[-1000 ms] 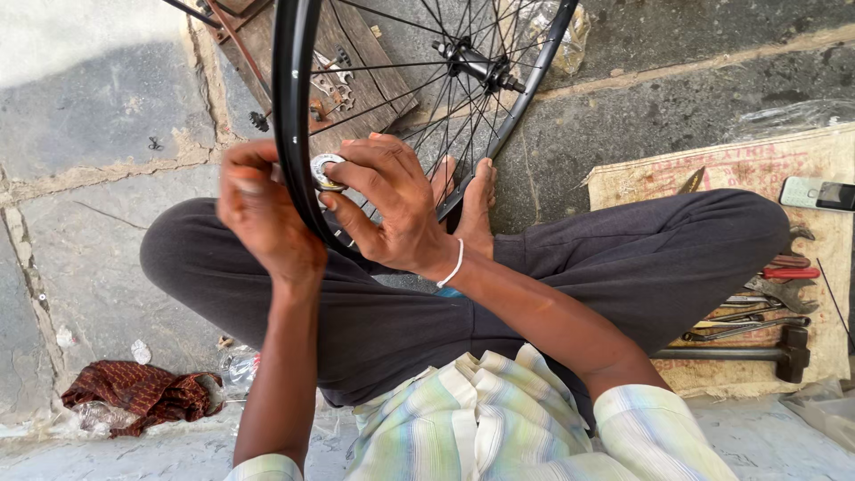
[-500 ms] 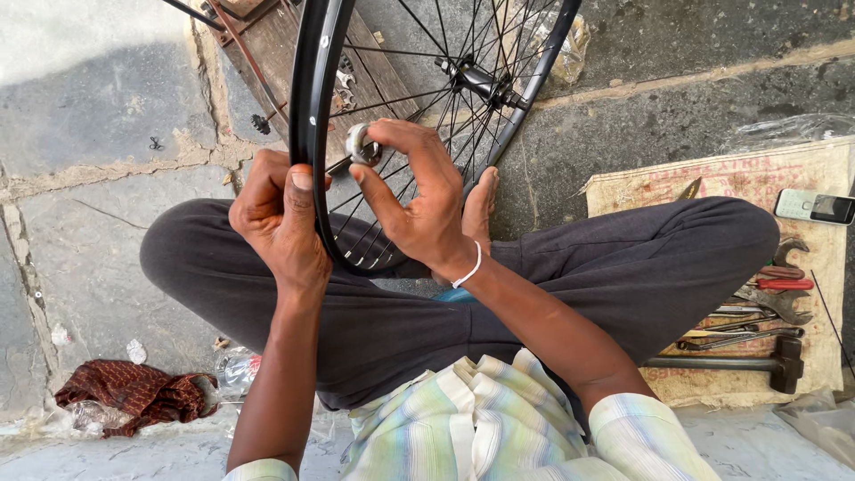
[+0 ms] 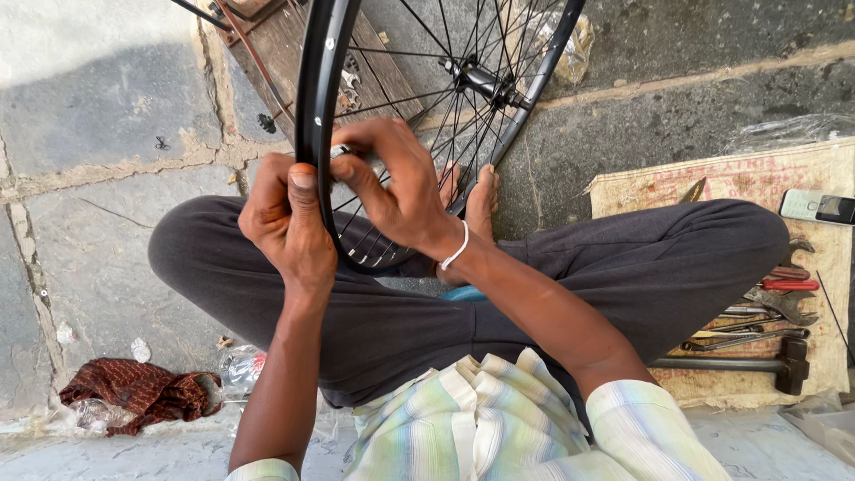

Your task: The person works on a bicycle wheel by hand, inserting and tightening spokes through the rim.

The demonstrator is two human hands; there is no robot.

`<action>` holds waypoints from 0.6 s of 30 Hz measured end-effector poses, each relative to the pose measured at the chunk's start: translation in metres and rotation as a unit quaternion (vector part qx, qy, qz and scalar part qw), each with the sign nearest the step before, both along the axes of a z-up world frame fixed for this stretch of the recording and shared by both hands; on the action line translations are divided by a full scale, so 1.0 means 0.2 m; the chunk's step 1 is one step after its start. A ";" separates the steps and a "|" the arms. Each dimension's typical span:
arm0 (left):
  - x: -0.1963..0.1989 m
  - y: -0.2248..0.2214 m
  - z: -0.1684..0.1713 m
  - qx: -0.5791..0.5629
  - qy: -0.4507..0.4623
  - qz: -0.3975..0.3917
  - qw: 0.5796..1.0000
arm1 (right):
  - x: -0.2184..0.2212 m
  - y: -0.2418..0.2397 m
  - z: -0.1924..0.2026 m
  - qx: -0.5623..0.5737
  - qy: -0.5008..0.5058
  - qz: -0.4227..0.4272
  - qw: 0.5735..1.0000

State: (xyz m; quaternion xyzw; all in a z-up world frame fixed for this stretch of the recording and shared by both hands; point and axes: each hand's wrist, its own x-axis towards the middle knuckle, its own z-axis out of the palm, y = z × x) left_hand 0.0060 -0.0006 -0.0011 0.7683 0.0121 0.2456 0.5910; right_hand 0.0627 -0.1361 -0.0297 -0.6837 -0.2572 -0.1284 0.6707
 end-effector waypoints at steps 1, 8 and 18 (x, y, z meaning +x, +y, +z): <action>0.00 0.00 0.01 -0.002 0.004 0.002 1.000 | -0.01 0.01 0.00 0.048 -0.002 -0.003 0.999; 0.01 -0.01 0.03 -0.113 0.047 -0.029 0.992 | -0.03 0.05 -0.06 -0.022 -0.090 -0.050 0.994; 0.02 -0.02 0.06 -0.119 0.023 -0.036 0.992 | -0.05 0.04 -0.04 -0.031 -0.175 -0.093 0.980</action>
